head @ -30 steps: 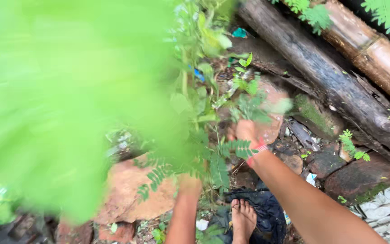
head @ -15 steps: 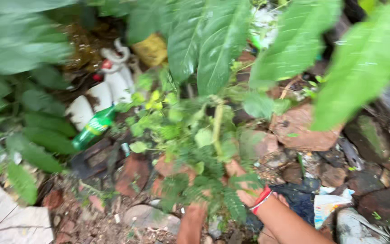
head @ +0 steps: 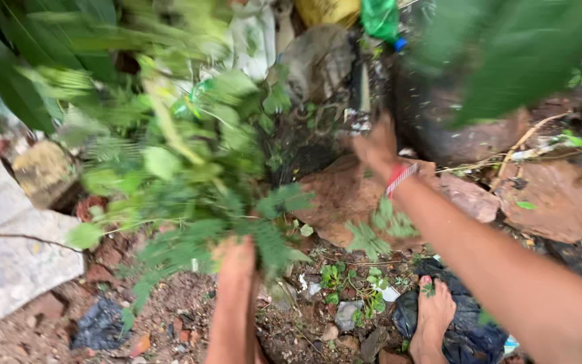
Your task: The person pulls weeds and small plants from the soil by hand, gathering them into a bundle.
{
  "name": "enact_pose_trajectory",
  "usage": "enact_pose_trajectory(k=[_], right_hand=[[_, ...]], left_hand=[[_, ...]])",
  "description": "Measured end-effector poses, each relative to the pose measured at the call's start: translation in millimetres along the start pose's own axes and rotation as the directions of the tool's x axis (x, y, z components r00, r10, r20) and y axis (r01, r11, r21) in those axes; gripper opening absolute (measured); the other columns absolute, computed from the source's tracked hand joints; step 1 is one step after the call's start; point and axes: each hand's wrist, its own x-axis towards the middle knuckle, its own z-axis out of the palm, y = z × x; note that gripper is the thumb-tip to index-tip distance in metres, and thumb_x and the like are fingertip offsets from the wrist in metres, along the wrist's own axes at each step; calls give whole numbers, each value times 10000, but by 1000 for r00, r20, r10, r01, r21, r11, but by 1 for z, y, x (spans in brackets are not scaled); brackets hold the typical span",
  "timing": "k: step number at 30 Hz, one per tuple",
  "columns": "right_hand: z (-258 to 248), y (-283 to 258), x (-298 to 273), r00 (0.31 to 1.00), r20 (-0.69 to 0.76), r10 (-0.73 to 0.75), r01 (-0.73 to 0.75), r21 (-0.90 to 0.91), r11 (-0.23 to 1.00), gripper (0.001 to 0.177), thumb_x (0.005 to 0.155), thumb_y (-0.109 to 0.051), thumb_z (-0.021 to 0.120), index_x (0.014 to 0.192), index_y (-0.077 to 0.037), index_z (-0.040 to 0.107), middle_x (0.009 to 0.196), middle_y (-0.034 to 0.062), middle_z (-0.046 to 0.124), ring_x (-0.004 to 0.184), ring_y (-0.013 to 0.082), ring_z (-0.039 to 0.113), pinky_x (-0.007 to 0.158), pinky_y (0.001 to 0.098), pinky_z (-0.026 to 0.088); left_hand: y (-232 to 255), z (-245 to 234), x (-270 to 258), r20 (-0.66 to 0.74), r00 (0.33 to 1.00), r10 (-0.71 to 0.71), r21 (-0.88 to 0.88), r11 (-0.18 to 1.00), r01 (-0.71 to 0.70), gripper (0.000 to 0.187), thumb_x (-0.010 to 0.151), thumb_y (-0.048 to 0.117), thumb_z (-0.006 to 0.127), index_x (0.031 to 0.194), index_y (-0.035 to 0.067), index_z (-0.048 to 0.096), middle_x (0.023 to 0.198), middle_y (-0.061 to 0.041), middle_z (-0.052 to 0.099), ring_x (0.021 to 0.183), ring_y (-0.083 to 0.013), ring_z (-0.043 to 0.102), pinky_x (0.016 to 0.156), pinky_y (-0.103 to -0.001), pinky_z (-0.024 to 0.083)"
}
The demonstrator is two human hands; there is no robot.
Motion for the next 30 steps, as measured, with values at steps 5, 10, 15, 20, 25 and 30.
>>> enact_pose_trajectory(k=[5,10,15,20,25,30], right_hand=[[28,-50,88,905,-53,-423,389,-304,870,1443,627,-538,1000,1562,76,88,1596,343,168,1499,457,158,1220,445,176],[55,-102,130,848,265,-459,529,-387,755,455,1096,-347,626,1430,-58,518,1374,248,558,1237,371,513,1079,422,432],[57,-129,137,449,326,-832,878,-335,342,576,844,-152,661,1396,-5,582,1215,279,660,1096,472,618,943,532,494],[83,-116,149,297,729,-617,952,-275,133,403,787,-154,727,1165,-23,686,1097,281,690,1014,451,663,874,507,531],[95,-64,111,521,447,-727,847,-167,504,437,848,-104,609,1257,47,640,1024,268,692,913,388,674,830,474,541],[98,-25,63,951,247,-187,193,1,981,302,978,-112,503,1223,-20,654,909,187,676,769,266,637,690,431,491]], left_hand=[[-9,-27,6,-27,999,29,27,999,-28,473,967,449,614,1216,49,658,1195,-166,672,1108,-363,609,984,-509,453],[5,16,40,53,983,175,139,974,-181,474,961,443,626,1213,42,653,1183,-168,672,1096,-361,610,973,-508,458],[18,53,66,128,971,200,255,940,-227,475,956,437,638,1209,36,648,1172,-170,671,1084,-359,612,963,-508,463],[7,45,52,129,982,139,259,951,-169,477,950,432,650,1206,30,643,1160,-172,671,1072,-356,613,952,-507,468],[-5,42,52,74,990,120,219,967,-134,479,944,426,662,1202,23,639,1148,-174,670,1060,-354,614,942,-506,473],[-47,50,44,41,998,41,157,986,-47,482,939,421,673,1199,17,634,1137,-176,670,1048,-352,615,932,-506,478]])
